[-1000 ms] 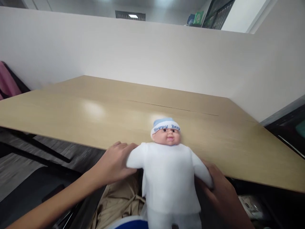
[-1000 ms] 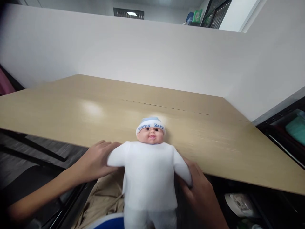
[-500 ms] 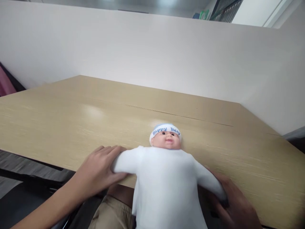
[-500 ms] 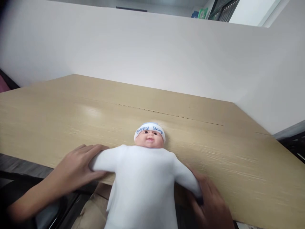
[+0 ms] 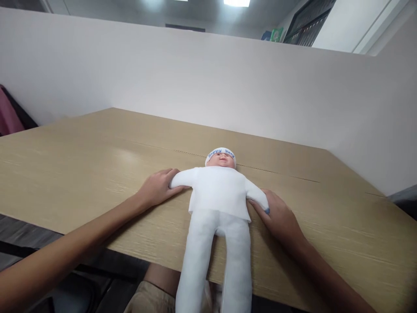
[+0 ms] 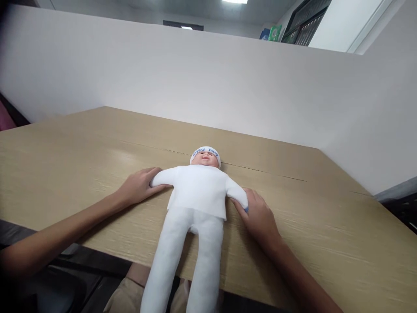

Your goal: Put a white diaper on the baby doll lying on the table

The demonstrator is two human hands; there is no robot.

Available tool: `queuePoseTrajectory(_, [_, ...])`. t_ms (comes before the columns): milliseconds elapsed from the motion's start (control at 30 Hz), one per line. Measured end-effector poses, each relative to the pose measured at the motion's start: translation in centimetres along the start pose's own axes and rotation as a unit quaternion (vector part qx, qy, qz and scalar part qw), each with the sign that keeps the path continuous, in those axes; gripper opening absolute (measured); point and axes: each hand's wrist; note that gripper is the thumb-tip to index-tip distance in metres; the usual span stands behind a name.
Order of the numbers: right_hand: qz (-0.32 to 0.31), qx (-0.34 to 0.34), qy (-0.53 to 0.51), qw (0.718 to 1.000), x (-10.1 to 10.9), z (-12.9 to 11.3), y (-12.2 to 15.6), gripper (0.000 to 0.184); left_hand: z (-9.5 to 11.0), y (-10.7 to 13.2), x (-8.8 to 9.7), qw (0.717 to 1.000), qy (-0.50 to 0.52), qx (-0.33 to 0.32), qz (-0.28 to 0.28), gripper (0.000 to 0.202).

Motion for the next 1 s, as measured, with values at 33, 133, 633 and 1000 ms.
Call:
queuePoseTrajectory(33, [0.006, -0.002, 0.007, 1.000, -0.3, 0.2, -1.0, 0.050, -0.4, -0.9, -0.2, 1.000, -0.007, -0.002, 0.004, 0.061])
queuePoseTrajectory(133, [0.031, -0.003, 0.017, 0.999, -1.0, 0.8, -3.7, 0.046, -1.6, -3.6, -0.8, 1.000, -0.010, 0.001, 0.018, 0.062])
queuePoseTrajectory(633, [0.066, -0.033, -0.004, 0.997, -2.1, 4.5, -12.5, 0.045, -4.9, -14.5, -3.7, 0.995, 0.026, -0.030, 0.087, 0.067])
queuePoseTrajectory(1000, [0.098, -0.020, 0.040, 0.994, -2.7, 6.8, -14.9, 0.063, -6.2, -16.5, -4.9, 0.987, 0.045, -0.037, 0.147, 0.076])
Point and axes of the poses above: each hand's wrist, its own y-axis away from the middle knuckle, its own x-axis out of the back of the hand, z = x × y, and after that the axes turned 6 degrees about -z, right-handed
